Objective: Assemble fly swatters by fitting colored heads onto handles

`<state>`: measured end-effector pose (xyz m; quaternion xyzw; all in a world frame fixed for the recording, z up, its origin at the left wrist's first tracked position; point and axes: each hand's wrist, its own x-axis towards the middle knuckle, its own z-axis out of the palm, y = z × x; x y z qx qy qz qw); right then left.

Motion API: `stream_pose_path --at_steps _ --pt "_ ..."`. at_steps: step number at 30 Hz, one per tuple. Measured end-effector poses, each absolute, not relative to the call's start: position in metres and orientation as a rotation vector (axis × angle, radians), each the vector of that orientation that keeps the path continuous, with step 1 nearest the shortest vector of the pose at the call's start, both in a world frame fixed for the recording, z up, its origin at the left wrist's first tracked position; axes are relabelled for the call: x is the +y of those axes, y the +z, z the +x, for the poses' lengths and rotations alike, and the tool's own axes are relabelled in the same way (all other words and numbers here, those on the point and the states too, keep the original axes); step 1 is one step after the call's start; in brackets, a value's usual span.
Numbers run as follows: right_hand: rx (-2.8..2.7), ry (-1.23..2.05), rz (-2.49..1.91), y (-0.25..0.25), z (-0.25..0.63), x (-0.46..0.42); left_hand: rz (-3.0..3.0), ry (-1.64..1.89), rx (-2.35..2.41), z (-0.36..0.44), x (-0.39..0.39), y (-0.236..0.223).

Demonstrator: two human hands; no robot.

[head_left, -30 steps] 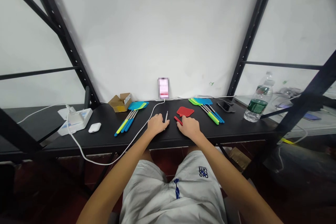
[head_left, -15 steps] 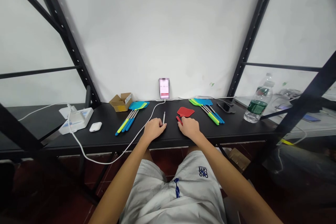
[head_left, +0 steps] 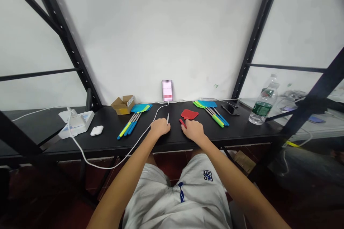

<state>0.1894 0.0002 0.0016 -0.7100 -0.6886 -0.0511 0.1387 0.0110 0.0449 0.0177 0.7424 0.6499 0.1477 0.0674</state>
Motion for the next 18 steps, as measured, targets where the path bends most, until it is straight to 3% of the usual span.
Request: stream_pose_path --at_steps 8,18 --pt "-2.046 -0.146 -1.979 0.000 0.194 0.003 1.981 0.690 1.613 -0.012 0.061 0.016" --pt "-2.278 0.011 -1.483 -0.002 0.191 -0.002 1.192 1.225 1.025 -0.025 0.048 0.003"
